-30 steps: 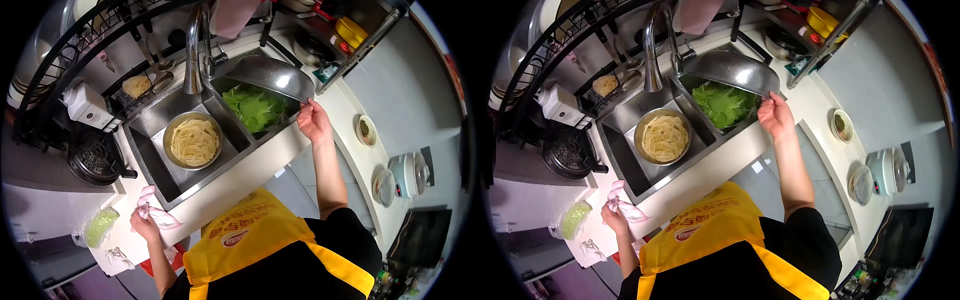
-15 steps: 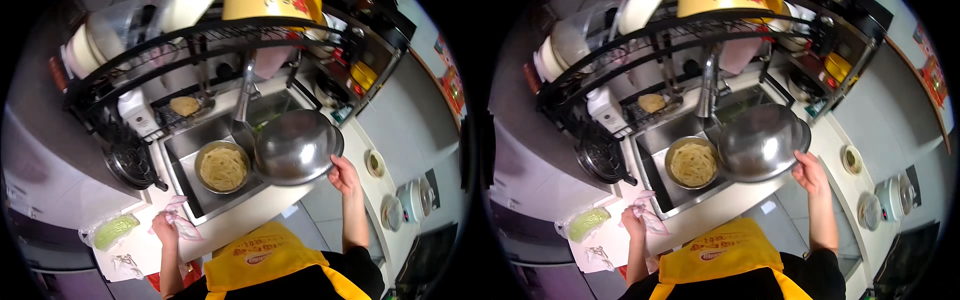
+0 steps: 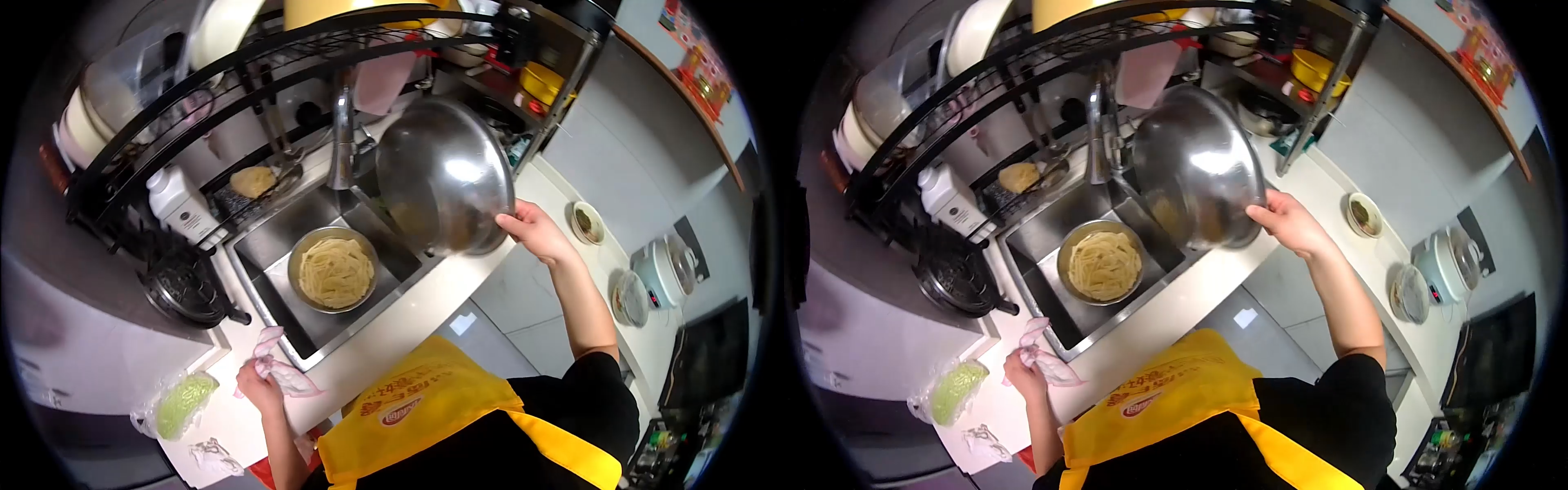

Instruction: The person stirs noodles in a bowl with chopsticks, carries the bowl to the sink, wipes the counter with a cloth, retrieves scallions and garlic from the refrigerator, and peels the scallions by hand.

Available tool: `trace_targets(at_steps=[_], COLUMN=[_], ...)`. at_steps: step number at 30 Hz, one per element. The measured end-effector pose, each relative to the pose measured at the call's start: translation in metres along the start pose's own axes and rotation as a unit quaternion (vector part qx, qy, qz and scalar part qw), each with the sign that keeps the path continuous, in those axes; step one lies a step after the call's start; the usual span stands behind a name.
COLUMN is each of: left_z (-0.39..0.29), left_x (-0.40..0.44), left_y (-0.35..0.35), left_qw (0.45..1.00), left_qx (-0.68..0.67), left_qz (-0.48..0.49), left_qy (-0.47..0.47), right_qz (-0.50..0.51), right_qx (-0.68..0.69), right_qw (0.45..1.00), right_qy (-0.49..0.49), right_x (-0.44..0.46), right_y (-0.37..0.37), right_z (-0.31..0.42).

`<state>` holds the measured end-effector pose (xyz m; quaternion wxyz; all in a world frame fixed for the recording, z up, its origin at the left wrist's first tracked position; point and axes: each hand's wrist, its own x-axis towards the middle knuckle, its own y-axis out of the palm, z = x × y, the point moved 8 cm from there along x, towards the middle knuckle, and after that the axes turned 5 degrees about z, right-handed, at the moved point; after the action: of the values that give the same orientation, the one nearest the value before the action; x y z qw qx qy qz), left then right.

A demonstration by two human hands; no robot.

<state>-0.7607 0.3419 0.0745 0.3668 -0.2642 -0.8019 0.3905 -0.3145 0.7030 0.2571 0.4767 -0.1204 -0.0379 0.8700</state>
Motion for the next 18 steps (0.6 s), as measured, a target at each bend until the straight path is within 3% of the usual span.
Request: trace_targets(at_steps=[2, 4, 5, 6, 9, 18], left_z=[-0.002, 0.005, 0.005, 0.004, 0.018, 0.021], left_x=[-0.001, -0.003, -0.004, -0.004, -0.006, -0.006], left_y=[0.002, 0.005, 0.006, 0.007, 0.015, 0.02], left_qw=[1.0, 1.0, 1.0, 1.0, 1.0, 1.0], left_qx=[-0.009, -0.003, -0.006, -0.01, -0.011, -0.01], left_qz=[0.001, -0.004, -0.001, 0.006, 0.017, 0.02], left_qy=[0.013, 0.008, 0.006, 0.016, -0.005, -0.01], right_qz=[-0.035, -0.114, -0.168, -0.176, -0.169, -0.225], right_qx=[-0.204, -0.399, -0.444, -0.446, -0.568, -0.633], right_qw=[0.971, 0.884, 0.82, 0.821, 0.742, 0.71], right_qy=[-0.122, -0.215, -0.32, -0.312, -0.312, -0.211], right_x=[0.004, -0.012, -0.02, -0.021, -0.026, -0.08], right_y=[-0.013, -0.007, -0.004, -0.008, -0.009, -0.077], right_z=[-0.004, 0.014, 0.014, 0.002, -0.029, -0.128])
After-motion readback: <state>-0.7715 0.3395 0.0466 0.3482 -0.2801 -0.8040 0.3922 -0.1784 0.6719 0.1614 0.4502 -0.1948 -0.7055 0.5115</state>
